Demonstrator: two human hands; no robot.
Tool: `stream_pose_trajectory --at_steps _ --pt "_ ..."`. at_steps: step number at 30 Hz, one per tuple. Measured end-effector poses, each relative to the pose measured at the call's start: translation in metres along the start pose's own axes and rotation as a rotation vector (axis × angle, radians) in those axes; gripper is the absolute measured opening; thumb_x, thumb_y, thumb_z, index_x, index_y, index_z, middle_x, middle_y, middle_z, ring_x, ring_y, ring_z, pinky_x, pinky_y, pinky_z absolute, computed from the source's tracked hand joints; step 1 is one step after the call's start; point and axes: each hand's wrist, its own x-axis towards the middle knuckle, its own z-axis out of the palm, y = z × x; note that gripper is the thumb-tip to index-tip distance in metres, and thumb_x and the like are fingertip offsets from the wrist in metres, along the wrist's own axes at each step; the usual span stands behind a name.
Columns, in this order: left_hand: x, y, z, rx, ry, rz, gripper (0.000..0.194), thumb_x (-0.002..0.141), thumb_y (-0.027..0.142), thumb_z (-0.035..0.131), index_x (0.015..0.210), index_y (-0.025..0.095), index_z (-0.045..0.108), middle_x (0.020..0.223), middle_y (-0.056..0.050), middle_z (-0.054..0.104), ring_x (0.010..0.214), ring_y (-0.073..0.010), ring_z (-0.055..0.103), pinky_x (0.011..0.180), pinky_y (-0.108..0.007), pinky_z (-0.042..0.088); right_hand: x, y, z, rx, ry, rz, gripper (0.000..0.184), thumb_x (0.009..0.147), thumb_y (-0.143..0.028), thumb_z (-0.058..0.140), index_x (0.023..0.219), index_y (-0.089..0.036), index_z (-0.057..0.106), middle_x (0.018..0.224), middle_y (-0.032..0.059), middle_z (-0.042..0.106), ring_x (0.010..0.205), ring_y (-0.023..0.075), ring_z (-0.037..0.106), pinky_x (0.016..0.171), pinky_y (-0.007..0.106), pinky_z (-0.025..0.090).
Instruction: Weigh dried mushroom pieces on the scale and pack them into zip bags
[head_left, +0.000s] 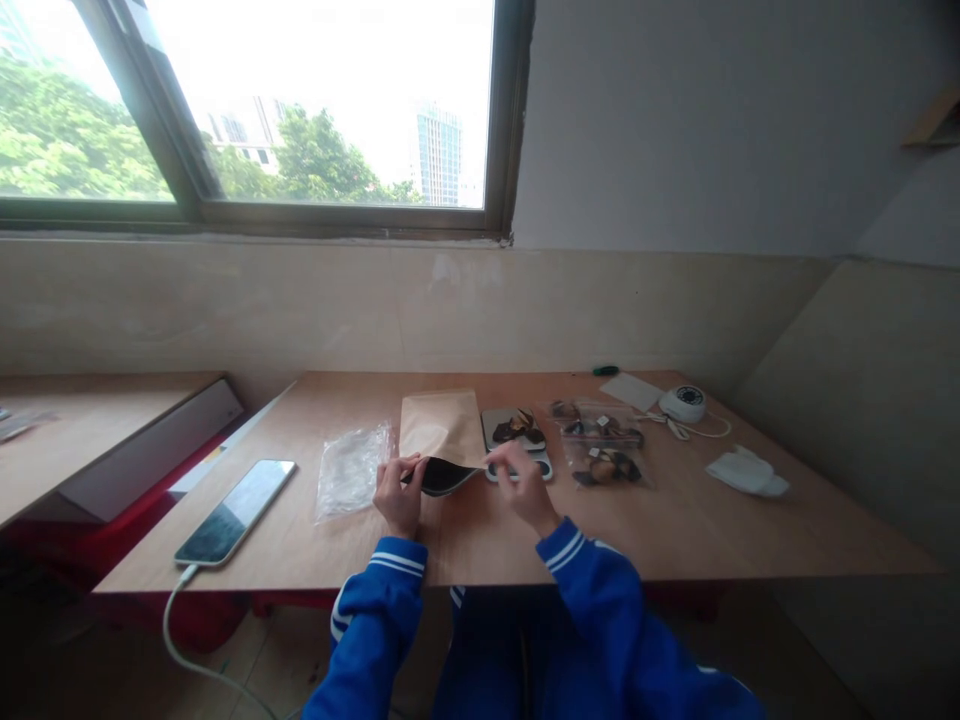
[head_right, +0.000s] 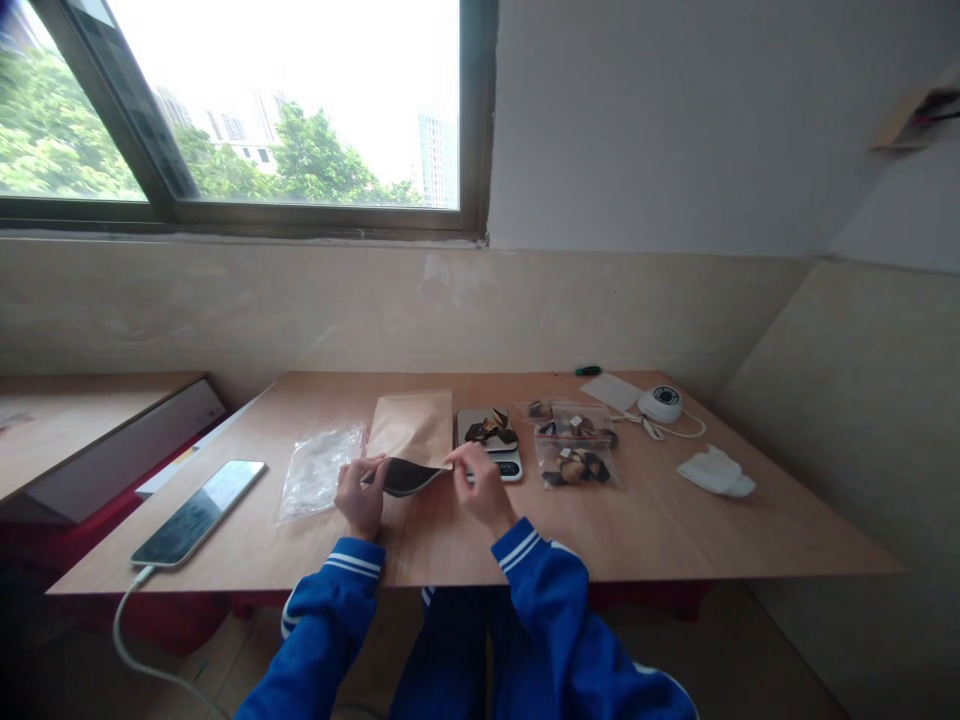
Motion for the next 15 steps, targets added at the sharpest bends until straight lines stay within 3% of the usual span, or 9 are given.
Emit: stream_pose_trajectory --at_steps 2,4,10,15 --pt "0.0 0.0 0.0 0.002 -0.002 -0.002 0.018 0.082 0.035 0.062 0.07 0.022 0.06 0.077 -0.001 0.071 0.076 -0.0154 0.063 0.07 -0.028 0.05 -0.013 -0.026 0.019 0.016 -0.303 -0.176 0.024 0.079 -0.004 0.042 0.083 -0.019 0.061 0.084 0.0042 0.064 0.085 0.0175 0.059 0.079 0.028 0.049" --pt "-0.001 0.0 0.0 0.004 -0.01 -0.013 0.019 0.083 0.036 0.062 0.07 0.022 0.061 0.077 -0.001 0.071 0.076 -0.0157 0.063 0.071 -0.028 0.05 -0.019 -0.043 0.041 -0.098 -0.438 -0.161 0.025 0.078 -0.002 0.043 0.087 -0.015 0.062 0.089 0.0067 0.065 0.089 0.019 0.059 0.079 0.029 0.05" --pt "-0.001 -0.001 0.0 -0.006 -0.014 -0.031 0.02 0.083 0.037 0.061 0.071 0.022 0.062 0.075 -0.001 0.07 0.074 -0.0152 0.062 0.071 -0.028 0.05 0.001 -0.06 0.088 -0.422 -0.506 0.082 0.029 0.083 -0.004 0.044 0.108 -0.006 0.059 0.106 0.018 0.064 0.1 0.0245 0.06 0.085 0.034 0.051" --pt "-0.001 -0.001 0.0 -0.025 -0.011 -0.031 0.017 0.084 0.035 0.061 0.073 0.022 0.062 0.076 -0.001 0.069 0.074 -0.0154 0.06 0.072 -0.028 0.049 0.021 -0.055 0.106 -0.531 -0.55 0.213 0.025 0.085 -0.006 0.047 0.106 -0.006 0.061 0.095 0.0185 0.069 0.084 0.0257 0.067 0.071 0.034 0.054"
